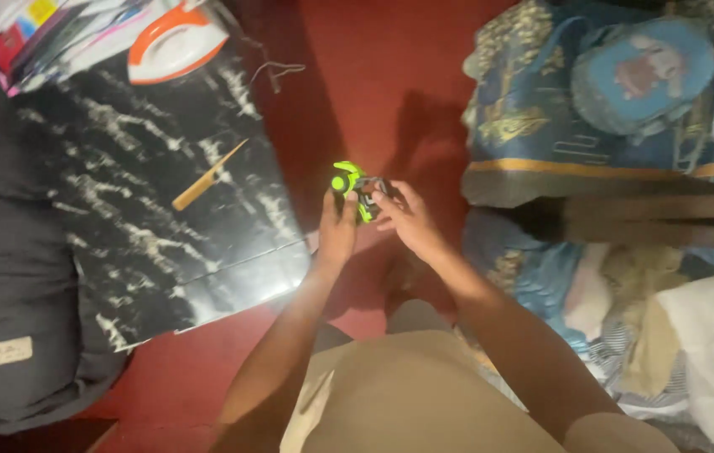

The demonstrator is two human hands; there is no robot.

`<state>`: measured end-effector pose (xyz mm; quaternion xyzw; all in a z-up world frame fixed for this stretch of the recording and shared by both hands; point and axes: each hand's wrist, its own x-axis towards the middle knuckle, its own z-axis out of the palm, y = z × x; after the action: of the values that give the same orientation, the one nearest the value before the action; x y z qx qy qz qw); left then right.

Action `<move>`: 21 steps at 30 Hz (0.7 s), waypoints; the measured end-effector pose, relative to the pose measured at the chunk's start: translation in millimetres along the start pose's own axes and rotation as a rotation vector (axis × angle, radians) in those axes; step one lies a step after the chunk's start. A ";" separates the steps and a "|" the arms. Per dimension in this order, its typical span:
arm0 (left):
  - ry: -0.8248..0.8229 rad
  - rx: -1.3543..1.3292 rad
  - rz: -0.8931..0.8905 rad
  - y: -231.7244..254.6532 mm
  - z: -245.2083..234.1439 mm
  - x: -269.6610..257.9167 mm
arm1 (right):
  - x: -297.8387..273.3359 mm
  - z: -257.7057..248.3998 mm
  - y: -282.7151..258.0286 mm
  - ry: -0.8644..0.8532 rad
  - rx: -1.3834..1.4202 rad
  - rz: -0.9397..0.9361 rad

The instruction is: Sort and organize various household items including an iron and a gift box.

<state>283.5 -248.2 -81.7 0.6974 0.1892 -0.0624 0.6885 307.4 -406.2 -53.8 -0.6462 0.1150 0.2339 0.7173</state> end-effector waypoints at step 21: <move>-0.262 -0.036 0.247 102.2 217.1 164.4 | 90.0 -185.3 -123.0 0.197 0.073 -0.339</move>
<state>508.2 -430.5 -52.8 0.6889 0.0120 -0.0643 0.7219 470.1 -578.0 -14.0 -0.6497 0.0828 0.0412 0.7546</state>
